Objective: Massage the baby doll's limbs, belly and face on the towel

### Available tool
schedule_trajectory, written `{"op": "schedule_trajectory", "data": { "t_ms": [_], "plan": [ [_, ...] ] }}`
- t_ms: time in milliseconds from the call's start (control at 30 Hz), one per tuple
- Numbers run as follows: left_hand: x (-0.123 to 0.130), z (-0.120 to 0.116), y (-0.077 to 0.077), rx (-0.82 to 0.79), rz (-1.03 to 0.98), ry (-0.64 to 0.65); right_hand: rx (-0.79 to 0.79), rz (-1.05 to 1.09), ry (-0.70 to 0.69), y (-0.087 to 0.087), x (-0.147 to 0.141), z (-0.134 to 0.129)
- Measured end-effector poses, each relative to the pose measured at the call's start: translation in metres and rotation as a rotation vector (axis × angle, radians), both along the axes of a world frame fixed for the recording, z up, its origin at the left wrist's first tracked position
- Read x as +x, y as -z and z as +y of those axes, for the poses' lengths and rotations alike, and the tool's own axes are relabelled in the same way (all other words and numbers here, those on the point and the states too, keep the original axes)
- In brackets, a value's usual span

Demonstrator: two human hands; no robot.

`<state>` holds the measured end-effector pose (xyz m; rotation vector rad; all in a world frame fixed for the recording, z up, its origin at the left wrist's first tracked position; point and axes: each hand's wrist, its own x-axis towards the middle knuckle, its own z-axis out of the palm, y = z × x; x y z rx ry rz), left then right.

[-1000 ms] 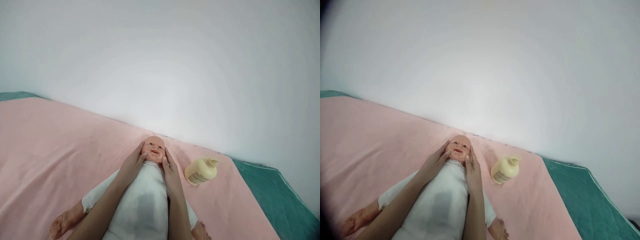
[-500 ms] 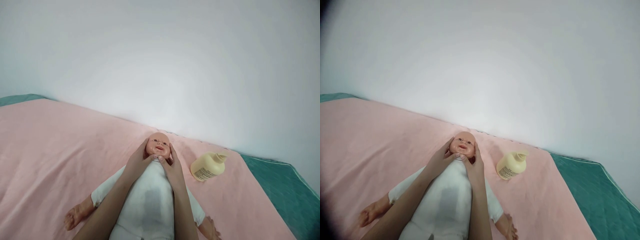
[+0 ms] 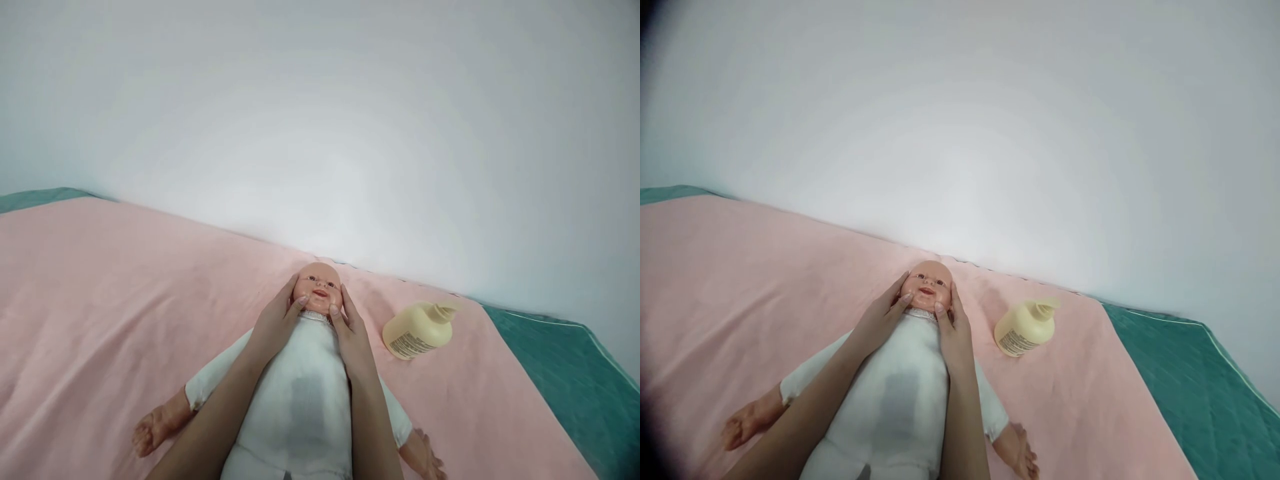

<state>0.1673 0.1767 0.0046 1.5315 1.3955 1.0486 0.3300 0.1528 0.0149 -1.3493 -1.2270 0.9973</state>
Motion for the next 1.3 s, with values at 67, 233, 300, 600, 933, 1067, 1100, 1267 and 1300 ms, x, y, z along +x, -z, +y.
{"op": "schedule_trajectory", "data": {
  "t_ms": [67,233,300,600,933,1067,1100,1267,1300],
  "plan": [
    [0.0,-0.001,-0.001,0.001,0.023,-0.003,-0.006,0.003,-0.013,0.002,0.002,0.001],
    [0.0,-0.003,-0.003,-0.003,0.011,0.002,0.003,0.037,-0.032,0.009,0.004,0.003],
    [0.0,-0.003,-0.004,-0.01,0.005,-0.005,0.007,0.022,-0.028,0.009,0.004,0.003],
    [0.001,-0.003,-0.005,-0.051,-0.104,0.023,-0.04,0.051,-0.021,-0.002,-0.003,0.0],
    [0.001,-0.001,0.0,-0.075,-0.147,0.02,0.004,-0.01,0.014,0.001,-0.01,0.0],
    [0.001,-0.001,-0.001,-0.07,-0.146,0.018,0.016,-0.052,0.006,0.002,-0.007,0.0],
    [0.001,-0.001,-0.001,-0.057,-0.138,0.018,0.017,-0.059,0.003,0.002,-0.007,0.0],
    [0.0,0.0,0.0,0.015,-0.036,0.007,-0.001,-0.094,0.002,0.002,-0.003,0.001],
    [-0.001,0.0,0.0,0.019,-0.02,0.005,0.004,-0.1,0.005,0.003,-0.002,0.001]
  ]
}}
